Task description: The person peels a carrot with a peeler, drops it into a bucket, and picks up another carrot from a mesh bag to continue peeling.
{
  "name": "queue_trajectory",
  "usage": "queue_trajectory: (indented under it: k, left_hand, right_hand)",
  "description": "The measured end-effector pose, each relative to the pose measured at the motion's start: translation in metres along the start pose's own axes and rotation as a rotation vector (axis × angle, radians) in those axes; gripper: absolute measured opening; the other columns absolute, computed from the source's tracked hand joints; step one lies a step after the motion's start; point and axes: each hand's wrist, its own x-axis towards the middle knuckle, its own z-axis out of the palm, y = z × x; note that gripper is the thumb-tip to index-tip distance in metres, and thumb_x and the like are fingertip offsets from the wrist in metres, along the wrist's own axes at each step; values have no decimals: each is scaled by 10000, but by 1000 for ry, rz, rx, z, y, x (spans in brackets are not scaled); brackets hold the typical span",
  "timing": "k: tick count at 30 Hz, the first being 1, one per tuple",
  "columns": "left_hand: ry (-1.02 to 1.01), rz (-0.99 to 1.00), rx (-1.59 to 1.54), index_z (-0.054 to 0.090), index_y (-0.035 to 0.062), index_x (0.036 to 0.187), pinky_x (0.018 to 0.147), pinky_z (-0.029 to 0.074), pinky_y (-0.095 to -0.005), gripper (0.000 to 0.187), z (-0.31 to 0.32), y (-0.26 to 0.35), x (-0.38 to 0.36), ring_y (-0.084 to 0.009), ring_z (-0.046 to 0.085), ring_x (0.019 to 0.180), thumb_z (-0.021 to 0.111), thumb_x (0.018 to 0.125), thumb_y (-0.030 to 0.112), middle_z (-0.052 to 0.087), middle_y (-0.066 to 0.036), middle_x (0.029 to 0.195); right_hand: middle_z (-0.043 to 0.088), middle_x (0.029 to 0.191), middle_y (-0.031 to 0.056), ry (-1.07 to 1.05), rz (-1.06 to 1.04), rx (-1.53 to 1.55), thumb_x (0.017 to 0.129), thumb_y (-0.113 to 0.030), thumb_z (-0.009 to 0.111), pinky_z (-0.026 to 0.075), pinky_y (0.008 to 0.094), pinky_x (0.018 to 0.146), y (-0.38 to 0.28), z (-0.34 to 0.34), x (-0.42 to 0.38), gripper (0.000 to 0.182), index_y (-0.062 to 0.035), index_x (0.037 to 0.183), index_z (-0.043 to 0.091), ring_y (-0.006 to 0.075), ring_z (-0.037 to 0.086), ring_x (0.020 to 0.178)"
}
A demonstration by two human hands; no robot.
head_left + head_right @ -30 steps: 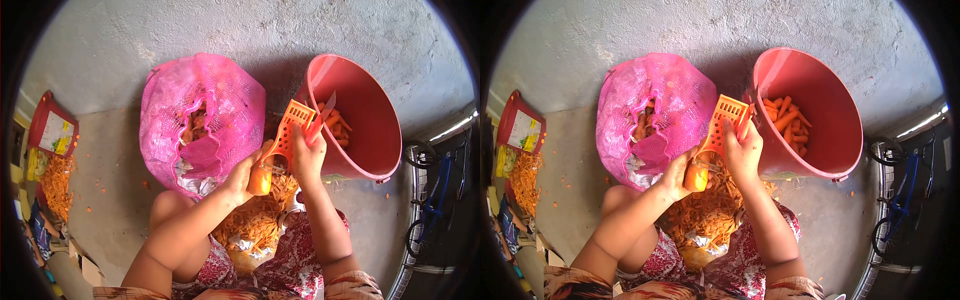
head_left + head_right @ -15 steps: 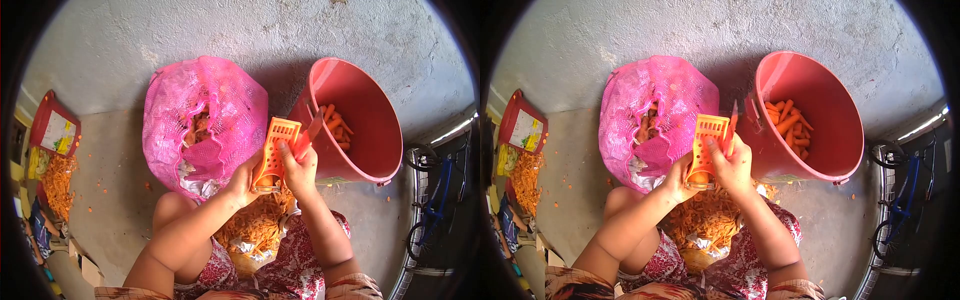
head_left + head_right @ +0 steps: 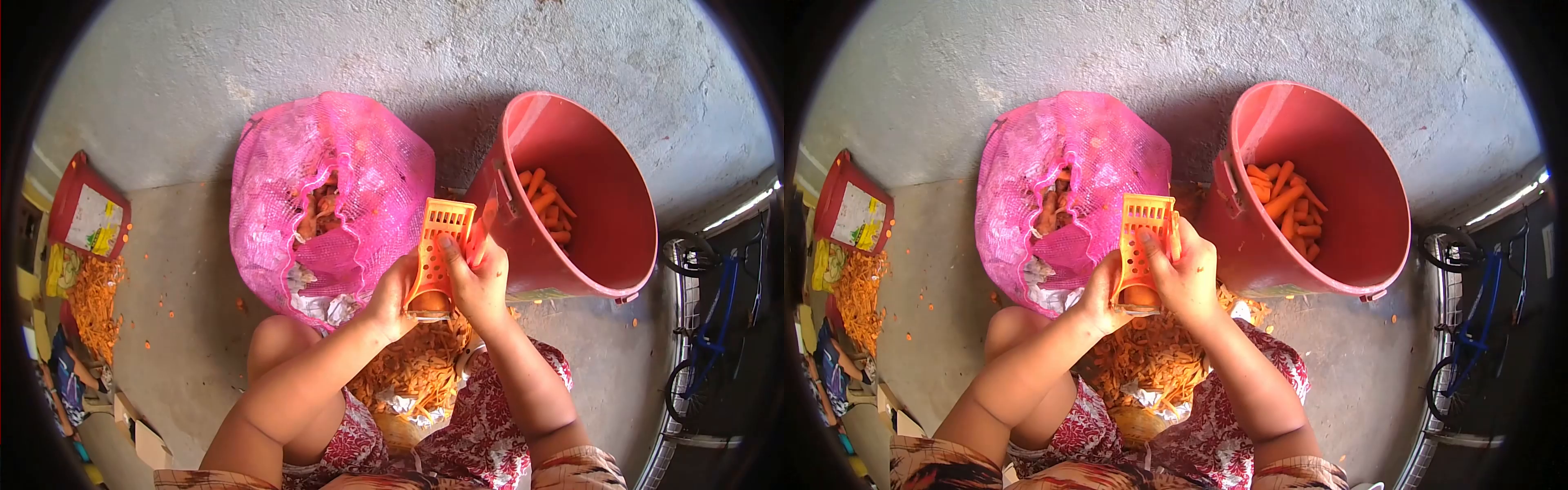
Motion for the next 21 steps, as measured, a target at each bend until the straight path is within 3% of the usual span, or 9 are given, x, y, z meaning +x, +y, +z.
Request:
queue_trajectory:
  k: [8, 12, 15, 17, 21]
  left_hand:
    - [27, -26, 13, 463, 58, 1090, 777, 456, -347, 372, -5, 1, 0, -186, 542, 921, 336, 877, 335, 547, -81, 1021]
    - [-64, -51, 35, 463, 69, 1083, 727, 465, -350, 365, -12, -2, 2, -186, 547, 863, 328, 880, 341, 550, -79, 977]
    - [-99, -164, -48, 456, 103, 1075, 615, 444, -307, 351, -10, -7, 3, -170, 523, 744, 335, 874, 364, 521, -47, 869]
    - [-156, -234, -66, 452, 140, 1070, 584, 443, -284, 329, -9, -5, 5, -138, 527, 722, 355, 872, 384, 498, 0, 846]
    - [-90, -233, -3, 449, 160, 1030, 583, 441, -289, 305, -2, 0, 2, -152, 524, 701, 363, 864, 401, 484, 0, 822]
  right_hand:
    - [584, 645, 79, -12, -36, -19, 776, -115, 581, 438, 238, 535, 1, 5, 1, 140, 10, 830, 546, 80, 537, 567]
    - [555, 608, 56, 110, -48, -26, 772, -114, 588, 412, 231, 508, 6, -2, 9, 131, 10, 767, 545, 63, 485, 545]
    - [555, 622, 45, 223, 83, 36, 798, -130, 565, 399, 227, 522, 20, -19, 24, 133, 2, 808, 555, 58, 460, 570]
    - [559, 634, 33, 296, 10, -36, 807, -139, 557, 400, 228, 536, 16, -19, 23, 142, 2, 830, 558, 58, 457, 577]
    - [565, 650, 21, 330, -23, -65, 812, -152, 554, 404, 224, 565, 11, -16, 22, 160, 2, 855, 560, 57, 463, 595]
